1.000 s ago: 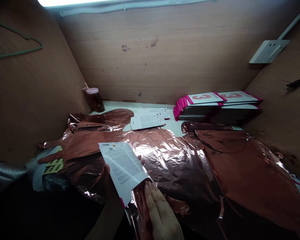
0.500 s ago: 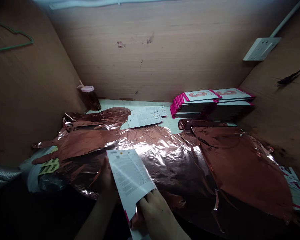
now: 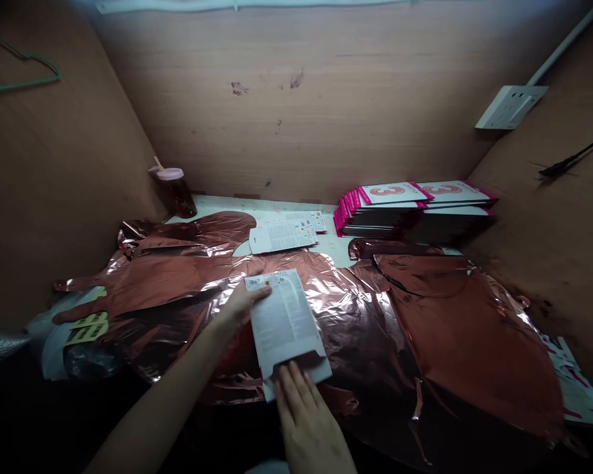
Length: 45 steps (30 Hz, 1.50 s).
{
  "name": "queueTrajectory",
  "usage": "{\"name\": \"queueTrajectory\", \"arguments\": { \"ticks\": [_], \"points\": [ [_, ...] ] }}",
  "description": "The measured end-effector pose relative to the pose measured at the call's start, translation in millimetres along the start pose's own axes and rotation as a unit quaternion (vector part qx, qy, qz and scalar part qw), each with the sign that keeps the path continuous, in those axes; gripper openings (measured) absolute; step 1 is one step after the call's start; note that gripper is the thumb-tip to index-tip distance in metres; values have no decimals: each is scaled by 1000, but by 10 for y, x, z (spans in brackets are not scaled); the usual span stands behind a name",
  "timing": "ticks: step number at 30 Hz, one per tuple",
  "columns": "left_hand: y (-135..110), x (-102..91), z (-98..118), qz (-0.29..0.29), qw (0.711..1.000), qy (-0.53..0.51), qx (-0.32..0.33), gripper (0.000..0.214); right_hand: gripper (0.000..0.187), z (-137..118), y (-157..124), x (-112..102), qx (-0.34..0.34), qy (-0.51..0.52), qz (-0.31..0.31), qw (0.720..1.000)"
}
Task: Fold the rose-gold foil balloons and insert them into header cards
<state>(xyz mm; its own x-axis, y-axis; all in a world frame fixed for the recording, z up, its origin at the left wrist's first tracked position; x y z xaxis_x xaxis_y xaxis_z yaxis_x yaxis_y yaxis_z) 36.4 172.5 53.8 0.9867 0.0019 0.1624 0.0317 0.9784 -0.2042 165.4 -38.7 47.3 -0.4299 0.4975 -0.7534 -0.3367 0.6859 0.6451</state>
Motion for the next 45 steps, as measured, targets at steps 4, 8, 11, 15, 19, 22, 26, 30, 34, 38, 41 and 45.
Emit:
{"name": "queueTrajectory", "arguments": {
  "ticks": [4,8,11,15,19,22,26,30,34,38,41,45],
  "points": [
    [271,85,94,19,986,109,123,80,51,328,114,-54,52,34,37,997],
    [133,122,-14,-80,923,297,231,56,55,679,248,301,-4,49,-28,998],
    [-45,110,-248,-201,761,535,306,52,29,801,335,518,16,73,-46,996],
    [-98,63,-392,-212,690,603,340,55,11,777,540,655,85,179,-38,979],
    [-78,77,-394,-204,695,598,342,54,8,767,666,764,101,202,-43,973],
    [-86,86,-383,-201,697,600,337,54,9,791,659,814,96,203,-50,973],
    [-95,86,-381,-211,685,616,327,53,15,780,624,849,73,184,-69,978],
    [-77,83,-399,-211,681,618,330,55,17,774,604,853,67,171,-78,980],
    [-71,85,-403,-206,685,614,335,55,11,806,591,817,81,187,-69,977],
    [-82,90,-385,-212,674,626,330,55,7,811,603,822,80,199,-70,974],
    [-84,88,-387,-214,661,639,329,55,9,823,647,885,78,189,-73,976],
    [-85,86,-402,-207,646,649,343,55,13,766,611,872,65,160,-69,983]
  ]
}}
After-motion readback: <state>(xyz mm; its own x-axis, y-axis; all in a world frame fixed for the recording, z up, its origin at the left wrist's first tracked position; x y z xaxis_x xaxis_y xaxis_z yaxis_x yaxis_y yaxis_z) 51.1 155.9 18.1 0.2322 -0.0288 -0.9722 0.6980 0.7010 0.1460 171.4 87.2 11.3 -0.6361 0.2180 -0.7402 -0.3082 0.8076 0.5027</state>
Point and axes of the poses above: each hand's wrist, its own y-axis towards the middle knuckle, its own x-axis out of the palm, z = x × y, the point moved 3 cm from there along y, towards the middle knuckle, and after that the axes turned 9 degrees about z, right-handed, at the moved point
